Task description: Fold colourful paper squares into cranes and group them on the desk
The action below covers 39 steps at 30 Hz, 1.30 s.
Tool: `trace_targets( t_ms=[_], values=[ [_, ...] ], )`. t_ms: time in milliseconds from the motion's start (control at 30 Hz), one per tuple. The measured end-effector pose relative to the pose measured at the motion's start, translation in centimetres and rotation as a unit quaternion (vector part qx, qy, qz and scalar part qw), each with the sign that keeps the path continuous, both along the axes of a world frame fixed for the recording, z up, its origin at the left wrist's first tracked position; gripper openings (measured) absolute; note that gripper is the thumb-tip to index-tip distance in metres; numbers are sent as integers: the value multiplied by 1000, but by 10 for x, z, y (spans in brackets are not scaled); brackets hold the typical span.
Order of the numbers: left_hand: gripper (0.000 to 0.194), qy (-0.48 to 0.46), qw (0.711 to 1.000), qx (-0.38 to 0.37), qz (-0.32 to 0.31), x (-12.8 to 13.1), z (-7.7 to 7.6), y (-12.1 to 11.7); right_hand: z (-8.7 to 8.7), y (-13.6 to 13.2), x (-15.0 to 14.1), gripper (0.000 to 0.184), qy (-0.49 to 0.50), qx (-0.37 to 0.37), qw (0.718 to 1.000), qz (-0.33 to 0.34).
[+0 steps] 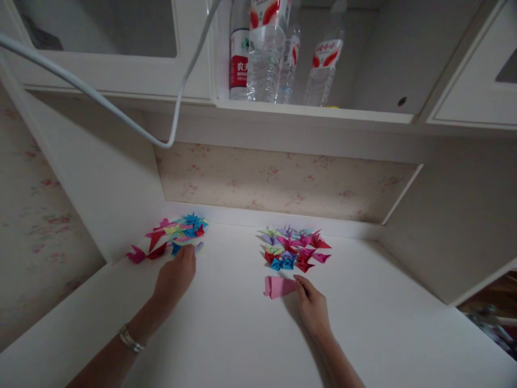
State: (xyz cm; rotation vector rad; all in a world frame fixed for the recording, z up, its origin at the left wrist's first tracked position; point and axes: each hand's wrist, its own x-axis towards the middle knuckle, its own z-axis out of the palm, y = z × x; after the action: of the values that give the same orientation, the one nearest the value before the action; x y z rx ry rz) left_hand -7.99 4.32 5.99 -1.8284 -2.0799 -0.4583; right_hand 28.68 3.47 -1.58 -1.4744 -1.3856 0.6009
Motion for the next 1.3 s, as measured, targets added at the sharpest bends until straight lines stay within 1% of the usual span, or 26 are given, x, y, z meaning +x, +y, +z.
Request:
trace_targets(
  t_ms=[33, 67, 100, 133, 167, 233, 267, 300, 333, 367, 433, 467, 533, 633, 700, 767, 833, 900, 933, 967, 1000, 1067, 1133, 1200, 1267, 1300],
  values=[
    [32, -69, 997, 34, -10, 1, 6, -6, 3, -2, -4, 43, 11, 10, 1000, 2],
    [30, -160, 985, 58, -27, 3, 11, -12, 5, -5, -9, 41, 33, 14, 999, 2],
    [28, -268, 960, 70, -44, 6, 15, -18, 8, -8, -16, 40, 69, 10, 998, 2],
    [27, -387, 917, 71, -60, 9, 19, -24, 11, -12, -26, 39, 119, -2, 993, 5],
    [26, -504, 859, 64, -73, 14, 21, -29, 15, -16, -37, 38, 182, -20, 983, 16],
    [25, -686, 721, 41, -85, 26, 20, -40, 21, -27, -63, 35, 318, -73, 943, 68],
    [24, -745, 661, 28, -90, 33, 18, -44, 24, -33, -77, 36, 378, -102, 914, 108],
    [24, -784, 613, 14, -97, 40, 15, -47, 27, -39, -91, 37, 425, -136, 883, 148],
    [24, -809, 578, 0, -106, 47, 10, -50, 29, -45, -104, 40, 460, -167, 852, 185],
    [25, -824, 555, -13, -114, 54, 4, -52, 31, -49, -116, 42, 486, -189, 825, 217],
    [26, -837, 532, -40, -124, 66, -8, -53, 32, -52, -134, 38, 518, -193, 793, 255],
    [27, -838, 530, -52, -122, 71, -15, -53, 31, -51, -139, 34, 529, -181, 788, 259],
    [29, -831, 539, -78, -111, 78, -27, -52, 28, -45, -142, 27, 542, -150, 791, 242],
    [31, -807, 570, -112, -107, 85, -39, -49, 21, -35, -135, 26, 540, -124, 806, 207],
    [32, -782, 598, -129, -122, 86, -43, -48, 19, -31, -128, 27, 532, -118, 815, 196],
    [36, -743, 640, -127, -151, 85, -46, -48, 20, -31, -123, 26, 535, -121, 816, 184],
    [40, -672, 708, -91, -199, 82, -47, -50, 23, -33, -121, 21, 546, -130, 810, 172],
    [44, -564, 781, -41, -265, 78, -48, -54, 25, -35, -122, 25, 553, -138, 804, 172],
    [43, -508, 808, -24, -297, 77, -49, -56, 26, -35, -123, 29, 554, -141, 801, 177],
    [40, -461, 826, -16, -325, 75, -49, -57, 26, -36, -125, 31, 556, -141, 798, 182],
    [37, -430, 835, -14, -342, 75, -49, -58, 26, -36, -126, 33, 558, -144, 795, 188],
    [29, -433, 838, -19, -331, 75, -50, -58, 24, -37, -126, 34, 558, -153, 791, 200],
    [27, -497, 821, -40, -278, 77, -51, -56, 22, -37, -126, 31, 536, -153, 802, 214],
    [34, -578, 781, -76, -226, 80, -50, -54, 20, -37, -127, 28, 487, -142, 833, 219],
    [42, -638, 735, -109, -203, 82, -49, -53, 18, -37, -127, 31, 433, -136, 867, 208],
    [44, -656, 719, -118, -196, 83, -48, -52, 17, -37, -128, 32, 412, -135, 879, 199]
  ],
)
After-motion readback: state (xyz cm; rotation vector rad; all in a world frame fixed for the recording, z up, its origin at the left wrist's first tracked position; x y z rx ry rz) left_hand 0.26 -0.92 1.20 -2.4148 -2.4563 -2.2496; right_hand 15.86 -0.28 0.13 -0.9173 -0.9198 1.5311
